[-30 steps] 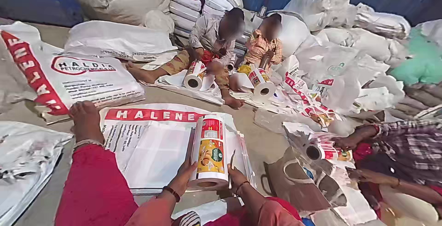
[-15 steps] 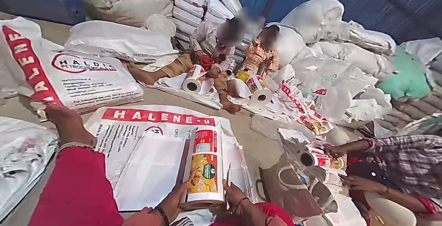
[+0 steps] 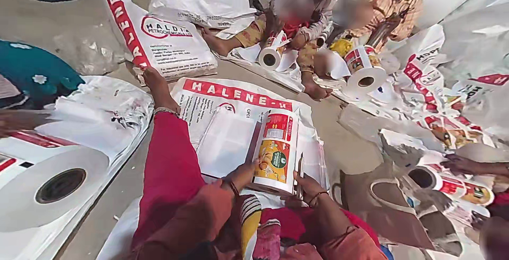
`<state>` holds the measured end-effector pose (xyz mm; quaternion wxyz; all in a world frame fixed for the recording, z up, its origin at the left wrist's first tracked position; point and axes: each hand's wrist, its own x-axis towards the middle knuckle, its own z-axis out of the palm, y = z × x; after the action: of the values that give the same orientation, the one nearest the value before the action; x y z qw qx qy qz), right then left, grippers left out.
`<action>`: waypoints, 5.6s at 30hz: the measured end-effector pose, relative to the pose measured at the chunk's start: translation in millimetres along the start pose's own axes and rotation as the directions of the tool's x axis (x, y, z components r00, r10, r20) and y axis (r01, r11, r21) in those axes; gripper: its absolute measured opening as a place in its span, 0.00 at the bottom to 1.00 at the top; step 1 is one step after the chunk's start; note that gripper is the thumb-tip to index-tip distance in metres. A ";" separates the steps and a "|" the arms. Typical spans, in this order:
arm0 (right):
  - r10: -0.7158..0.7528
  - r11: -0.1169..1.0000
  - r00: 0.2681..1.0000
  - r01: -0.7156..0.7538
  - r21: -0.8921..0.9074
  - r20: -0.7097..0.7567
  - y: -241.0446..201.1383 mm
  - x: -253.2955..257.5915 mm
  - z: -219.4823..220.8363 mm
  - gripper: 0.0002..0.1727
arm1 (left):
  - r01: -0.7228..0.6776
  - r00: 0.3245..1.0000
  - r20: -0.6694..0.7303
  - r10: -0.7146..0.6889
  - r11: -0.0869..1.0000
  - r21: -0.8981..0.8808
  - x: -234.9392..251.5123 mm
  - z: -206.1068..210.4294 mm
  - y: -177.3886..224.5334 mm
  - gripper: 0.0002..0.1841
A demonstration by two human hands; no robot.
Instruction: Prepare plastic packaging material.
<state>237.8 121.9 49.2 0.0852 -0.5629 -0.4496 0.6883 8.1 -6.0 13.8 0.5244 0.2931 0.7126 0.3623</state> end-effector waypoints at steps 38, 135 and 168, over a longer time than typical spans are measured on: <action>-0.262 0.850 0.959 0.178 -0.495 -0.105 7.1 4.9 10.9 0.27 | -0.218 0.974 0.051 0.220 0.975 -0.036 28.8 -25.3 -30.2 0.40; -0.368 0.726 0.929 0.301 0.619 -0.021 -27.2 -46.5 -63.0 0.28 | -0.620 0.512 0.566 0.646 -0.178 0.764 42.0 36.2 113.0 0.33; -0.312 0.923 0.942 0.331 -0.196 0.123 -26.8 -50.1 -47.7 0.33 | 0.008 0.872 -0.256 0.417 0.511 0.860 -41.3 55.8 128.3 0.35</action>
<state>285.6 131.2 105.2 0.1159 -0.4558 -0.6106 0.6372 78.0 45.2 131.1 0.0981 0.5042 0.8531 0.0916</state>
